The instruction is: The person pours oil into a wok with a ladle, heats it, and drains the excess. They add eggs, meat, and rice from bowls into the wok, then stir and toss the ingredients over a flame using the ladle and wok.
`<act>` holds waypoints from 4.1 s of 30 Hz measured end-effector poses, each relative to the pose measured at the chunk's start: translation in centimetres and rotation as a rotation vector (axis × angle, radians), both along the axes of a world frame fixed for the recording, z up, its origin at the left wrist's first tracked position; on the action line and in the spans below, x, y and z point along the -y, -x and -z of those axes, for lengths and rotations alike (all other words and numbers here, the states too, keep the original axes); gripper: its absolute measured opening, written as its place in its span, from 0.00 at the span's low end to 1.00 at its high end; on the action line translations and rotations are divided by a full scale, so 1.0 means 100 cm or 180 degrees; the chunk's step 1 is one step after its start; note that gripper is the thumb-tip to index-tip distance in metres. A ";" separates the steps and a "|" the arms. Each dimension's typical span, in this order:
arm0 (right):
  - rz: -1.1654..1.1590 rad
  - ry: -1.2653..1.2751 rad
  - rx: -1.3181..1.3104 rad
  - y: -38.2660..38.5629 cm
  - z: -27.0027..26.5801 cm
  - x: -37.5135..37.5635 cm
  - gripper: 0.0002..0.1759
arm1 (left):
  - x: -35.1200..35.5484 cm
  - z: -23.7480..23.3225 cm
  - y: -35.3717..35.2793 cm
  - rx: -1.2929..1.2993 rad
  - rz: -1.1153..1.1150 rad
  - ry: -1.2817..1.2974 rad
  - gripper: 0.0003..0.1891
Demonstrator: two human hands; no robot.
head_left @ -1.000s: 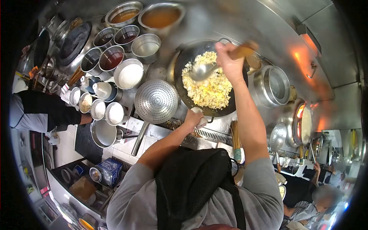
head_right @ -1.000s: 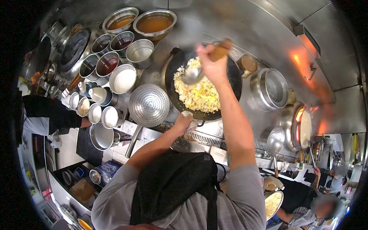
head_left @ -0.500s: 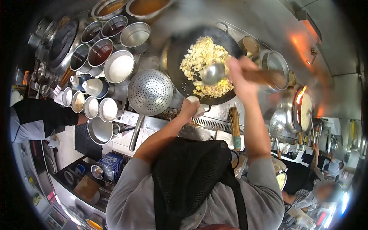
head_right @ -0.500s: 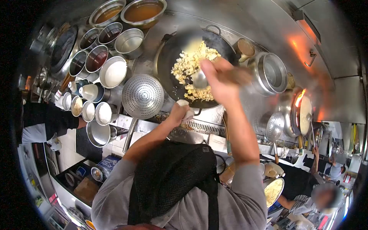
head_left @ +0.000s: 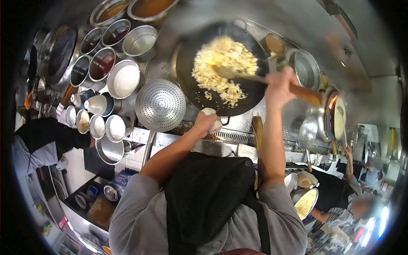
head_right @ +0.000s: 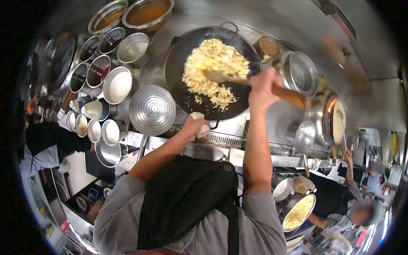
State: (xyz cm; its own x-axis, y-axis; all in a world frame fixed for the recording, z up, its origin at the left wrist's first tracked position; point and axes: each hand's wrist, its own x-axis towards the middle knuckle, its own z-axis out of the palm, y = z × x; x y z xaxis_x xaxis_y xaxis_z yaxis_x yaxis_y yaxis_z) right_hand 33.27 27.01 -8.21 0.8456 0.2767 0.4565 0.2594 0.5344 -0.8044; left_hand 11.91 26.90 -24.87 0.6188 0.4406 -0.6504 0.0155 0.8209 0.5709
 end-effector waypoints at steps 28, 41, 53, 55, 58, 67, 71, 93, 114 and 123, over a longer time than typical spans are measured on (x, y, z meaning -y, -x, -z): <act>-0.0664 0.1657 0.0187 0.007 -0.084 -0.091 0.18 | 0.014 0.017 0.004 0.0015 -0.0098 -0.0464 0.06; -0.1091 0.1297 -0.0061 0.027 -0.079 -0.005 0.17 | 0.038 -0.048 0.020 0.0415 -0.0665 0.0294 0.11; -0.1634 0.0721 0.0271 0.050 -0.066 0.113 0.19 | 0.115 -0.089 0.012 -0.0051 -0.0951 -0.0431 0.09; -0.1615 0.0407 0.0468 0.042 -0.046 0.105 0.21 | 0.150 -0.031 0.031 -0.0051 -0.1016 -0.0765 0.07; -0.1636 0.0359 0.0382 0.049 -0.095 0.147 0.23 | 0.199 -0.031 0.067 -0.0076 -0.0696 -0.0921 0.15; -0.1174 0.0670 0.0516 0.034 -0.047 0.100 0.19 | 0.164 -0.012 0.025 -0.0278 -0.1244 -0.0866 0.10; -0.1181 0.0028 0.0682 0.017 -0.150 0.132 0.17 | 0.181 -0.069 0.047 0.0119 -0.0720 -0.0760 0.15; -0.0739 0.0578 0.0178 0.053 -0.041 0.063 0.16 | 0.032 -0.002 -0.017 0.0054 -0.0575 -0.0434 0.07; -0.0403 0.0463 -0.0101 0.013 -0.121 -0.024 0.24 | 0.016 0.004 -0.008 0.0127 -0.0341 -0.0800 0.04; -0.1793 0.1686 0.0100 0.015 -0.078 -0.096 0.20 | 0.024 0.023 -0.007 0.0093 -0.0497 -0.0785 0.05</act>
State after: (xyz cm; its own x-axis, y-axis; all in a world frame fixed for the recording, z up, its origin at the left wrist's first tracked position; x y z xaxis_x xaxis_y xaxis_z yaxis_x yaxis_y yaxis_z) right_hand 31.79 36.60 -0.43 0.5013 0.8495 0.1646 0.0893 0.1384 -0.9863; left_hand 12.57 24.54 -27.20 0.5480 0.6746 -0.4947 -0.1195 0.6485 0.7518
